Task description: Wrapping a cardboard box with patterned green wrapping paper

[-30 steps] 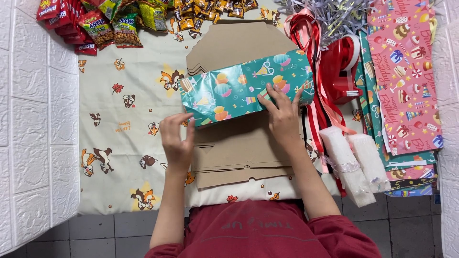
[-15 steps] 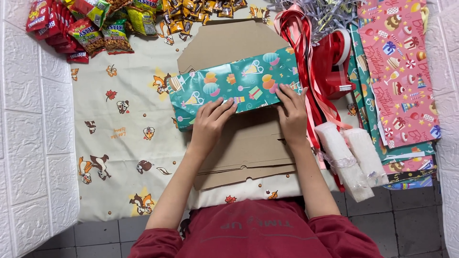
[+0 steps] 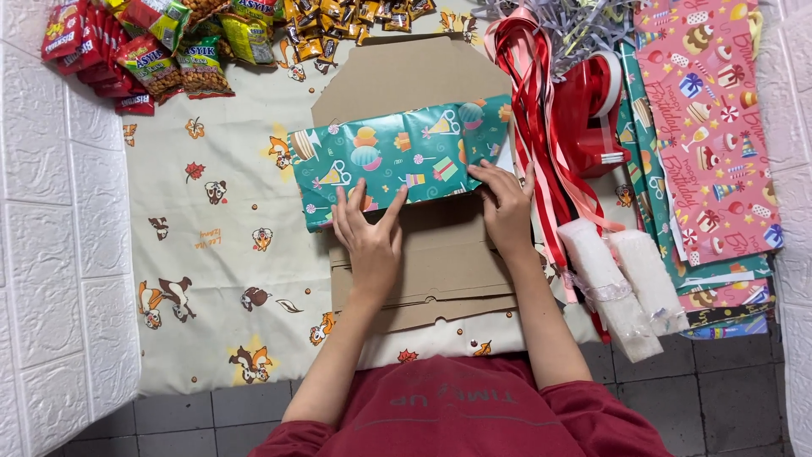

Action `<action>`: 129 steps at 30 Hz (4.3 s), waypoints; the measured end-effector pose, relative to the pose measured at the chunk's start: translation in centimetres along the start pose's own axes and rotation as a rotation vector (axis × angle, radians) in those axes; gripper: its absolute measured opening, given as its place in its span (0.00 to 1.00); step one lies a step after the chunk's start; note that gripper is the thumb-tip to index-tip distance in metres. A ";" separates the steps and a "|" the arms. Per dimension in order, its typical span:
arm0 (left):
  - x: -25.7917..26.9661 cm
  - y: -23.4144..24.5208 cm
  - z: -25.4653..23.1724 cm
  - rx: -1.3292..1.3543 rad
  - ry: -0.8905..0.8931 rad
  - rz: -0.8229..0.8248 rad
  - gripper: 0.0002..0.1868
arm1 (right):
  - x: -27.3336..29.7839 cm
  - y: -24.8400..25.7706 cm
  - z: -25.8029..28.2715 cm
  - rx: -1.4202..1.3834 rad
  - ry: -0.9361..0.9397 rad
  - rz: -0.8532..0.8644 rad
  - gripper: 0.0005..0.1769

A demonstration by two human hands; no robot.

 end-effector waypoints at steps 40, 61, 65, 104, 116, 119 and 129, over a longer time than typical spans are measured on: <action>-0.8 1.3 0.8 -0.061 -0.008 0.111 0.24 | 0.4 0.9 0.7 0.114 -0.009 0.029 0.21; -1.6 2.5 2.5 -0.311 -0.440 0.178 0.35 | -1.9 -1.6 3.6 0.406 0.356 -0.177 0.07; -1.6 2.0 0.9 -0.081 -0.532 0.339 0.26 | -3.4 -0.6 1.5 0.346 0.328 -0.160 0.11; -1.4 3.2 0.2 0.269 -0.098 0.332 0.19 | 4.1 0.7 4.4 -0.470 -0.109 -0.002 0.15; 1.0 2.8 0.8 0.063 -0.462 0.296 0.30 | 13.6 -2.2 6.0 -1.229 -0.631 0.231 0.09; 1.3 3.3 0.9 -0.010 -0.485 0.395 0.44 | 13.9 -3.7 6.5 -1.351 -0.691 0.250 0.08; 2.1 2.1 0.7 -0.157 -0.563 0.388 0.33 | 14.9 -3.1 6.3 -1.259 -0.307 0.078 0.15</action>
Point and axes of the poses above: each hand's wrist, its own x-axis away from the middle knuckle, its own y-axis out of the back of the hand, z = x × y, the point moved 1 cm from there along -x, towards the middle knuckle, and after that the axes turned 5 degrees about z, right-handed, at the moved point
